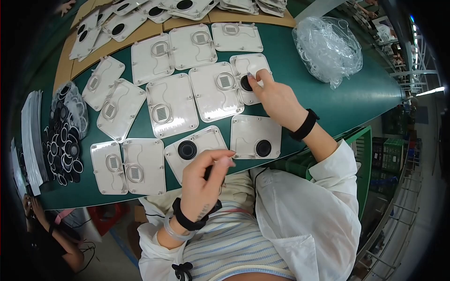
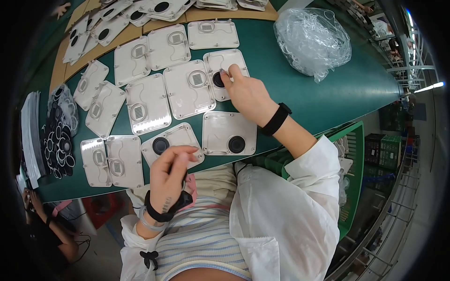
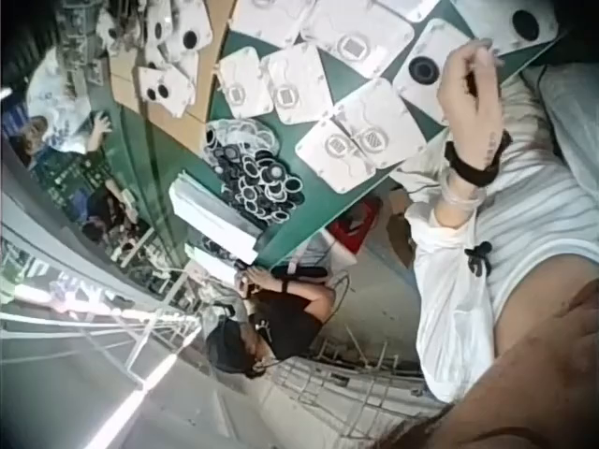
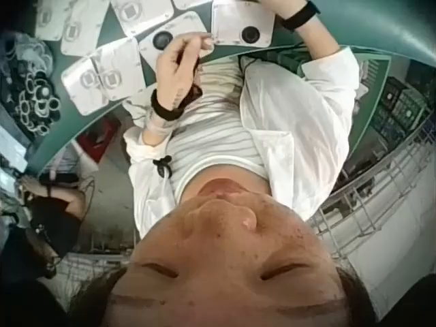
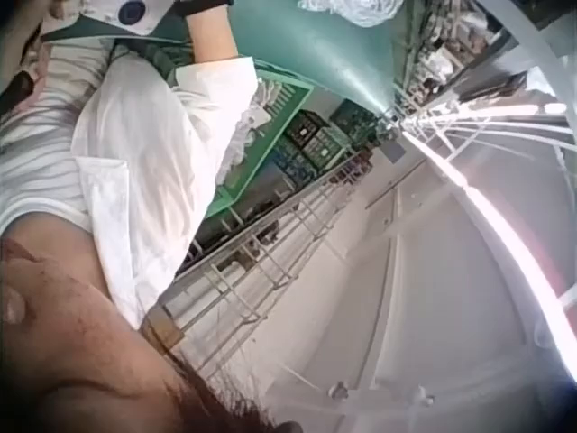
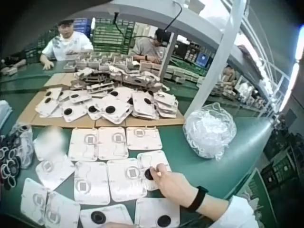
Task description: Assembling circular black components into white rectangular frames on a production line.
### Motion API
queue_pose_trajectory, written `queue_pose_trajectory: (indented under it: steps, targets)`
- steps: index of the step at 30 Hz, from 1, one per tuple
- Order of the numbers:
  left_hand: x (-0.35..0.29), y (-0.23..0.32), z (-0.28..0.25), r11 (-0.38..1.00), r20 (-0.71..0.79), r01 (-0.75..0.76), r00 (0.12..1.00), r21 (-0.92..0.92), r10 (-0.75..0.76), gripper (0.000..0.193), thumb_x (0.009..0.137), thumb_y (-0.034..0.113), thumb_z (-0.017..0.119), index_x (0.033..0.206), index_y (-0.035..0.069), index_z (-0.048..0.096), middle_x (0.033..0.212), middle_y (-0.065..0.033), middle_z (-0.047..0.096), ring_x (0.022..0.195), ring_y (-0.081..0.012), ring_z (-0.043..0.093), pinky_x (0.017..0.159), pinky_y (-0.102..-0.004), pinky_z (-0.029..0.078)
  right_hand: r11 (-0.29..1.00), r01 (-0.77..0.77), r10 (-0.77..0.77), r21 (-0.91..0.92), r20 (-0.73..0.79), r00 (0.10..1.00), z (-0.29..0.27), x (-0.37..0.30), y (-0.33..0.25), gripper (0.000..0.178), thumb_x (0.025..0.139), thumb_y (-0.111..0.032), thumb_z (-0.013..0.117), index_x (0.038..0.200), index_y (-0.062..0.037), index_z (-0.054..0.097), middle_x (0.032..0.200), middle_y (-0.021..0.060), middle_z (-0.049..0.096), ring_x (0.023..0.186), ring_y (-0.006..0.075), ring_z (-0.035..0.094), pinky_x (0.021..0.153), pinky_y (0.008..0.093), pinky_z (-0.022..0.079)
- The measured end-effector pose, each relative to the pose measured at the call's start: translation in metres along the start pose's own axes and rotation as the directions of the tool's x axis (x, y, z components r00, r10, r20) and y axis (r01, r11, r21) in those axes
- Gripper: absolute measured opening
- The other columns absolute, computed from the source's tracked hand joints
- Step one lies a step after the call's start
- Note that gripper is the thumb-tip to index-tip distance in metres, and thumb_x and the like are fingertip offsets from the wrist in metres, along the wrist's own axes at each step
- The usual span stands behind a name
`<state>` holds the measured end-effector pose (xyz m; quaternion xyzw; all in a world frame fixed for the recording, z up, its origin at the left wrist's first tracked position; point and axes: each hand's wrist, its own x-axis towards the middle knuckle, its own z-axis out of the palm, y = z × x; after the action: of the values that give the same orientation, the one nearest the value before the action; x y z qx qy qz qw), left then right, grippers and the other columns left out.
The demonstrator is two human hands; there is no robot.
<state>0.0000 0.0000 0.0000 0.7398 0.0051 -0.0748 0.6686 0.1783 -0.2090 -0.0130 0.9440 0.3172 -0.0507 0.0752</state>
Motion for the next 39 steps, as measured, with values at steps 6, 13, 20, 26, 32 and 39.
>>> queue_pose_trajectory:
  steps: [6, 13, 20, 26, 32, 39]
  targets:
    - [0.002, 0.011, -0.011, 0.809, -0.121, 0.156, 0.956, -0.566, -0.268, 0.059, 0.1, 0.049, 0.021, 0.097, 0.002, 0.056, 0.067, -0.0014, 0.049, 0.056, -0.0084, 0.043, 0.051, -0.0216, 0.035, 0.785, 0.084, 0.109, 0.614, -0.271, 0.956, -0.061, -0.008, -0.02, 0.037, 0.076, -0.001, 0.066, 0.112, -0.0113, 0.065, 0.104, 0.0072, 0.058, 0.065, 0.0205, 0.058, 0.058, 0.0311, 0.048]
    - [-0.003, 0.007, -0.01, 0.703, -0.132, 0.103, 0.954, -0.703, -0.271, 0.063, 0.099, 0.054, 0.017, 0.098, 0.004, 0.055, 0.07, -0.003, 0.054, 0.057, -0.0083, 0.043, 0.05, -0.0214, 0.034, 0.387, 0.571, -0.407, 0.724, -0.421, 0.81, -0.083, -0.025, -0.098, 0.026, 0.072, -0.002, 0.074, 0.096, -0.0087, 0.068, 0.096, 0.0041, 0.062, 0.062, 0.0113, 0.051, 0.052, 0.0236, 0.04]
    - [-0.01, 0.005, -0.01, 0.645, -0.068, 0.122, 0.963, -0.754, -0.262, 0.062, 0.099, 0.052, 0.021, 0.104, 0.002, 0.055, 0.079, -0.0056, 0.061, 0.053, -0.0081, 0.042, 0.049, -0.0201, 0.033, 0.258, -0.003, -0.135, 0.966, 0.039, 0.99, -0.076, -0.036, -0.103, 0.01, 0.082, -0.001, 0.068, 0.089, -0.0017, 0.062, 0.084, 0.0, 0.061, 0.062, 0.0004, 0.046, 0.054, 0.0155, 0.036]
    - [-0.009, 0.0, -0.005, 0.789, -0.213, 0.001, 0.963, -0.614, -0.167, 0.026, 0.096, 0.025, 0.048, 0.102, 0.001, 0.058, 0.063, 0.0016, 0.054, 0.04, -0.0013, 0.037, 0.032, -0.0156, 0.028, 0.111, -0.059, 0.0, 0.992, 0.06, 0.998, -0.065, -0.032, -0.098, 0.008, 0.085, -0.002, 0.065, 0.086, 0.0007, 0.057, 0.082, -0.0008, 0.06, 0.064, -0.0015, 0.044, 0.054, 0.0148, 0.035]
    - [-0.009, 0.0, -0.003, 0.773, -0.244, 0.009, 0.946, -0.635, -0.211, 0.012, 0.091, 0.008, 0.057, 0.1, 0.0, 0.058, 0.065, 0.0018, 0.056, 0.04, 0.0002, 0.038, 0.032, -0.0157, 0.028, 0.116, -0.08, -0.007, 0.99, 0.082, 0.997, -0.062, -0.033, -0.096, 0.013, 0.082, -0.001, 0.068, 0.09, -0.0008, 0.059, 0.082, -0.0005, 0.059, 0.062, -0.0007, 0.044, 0.054, 0.0154, 0.035]
    - [-0.006, -0.006, 0.002, 0.855, -0.4, -0.119, 0.91, -0.504, -0.11, 0.011, 0.09, 0.007, 0.06, 0.098, 0.0, 0.058, 0.064, 0.0023, 0.055, 0.043, -0.0004, 0.041, 0.037, -0.0163, 0.028, 0.49, 0.39, -0.068, 0.78, -0.411, 0.909, -0.07, -0.039, -0.103, 0.017, 0.077, 0.0, 0.071, 0.093, -0.0037, 0.068, 0.085, 0.0047, 0.063, 0.067, 0.0098, 0.057, 0.057, 0.0211, 0.044]
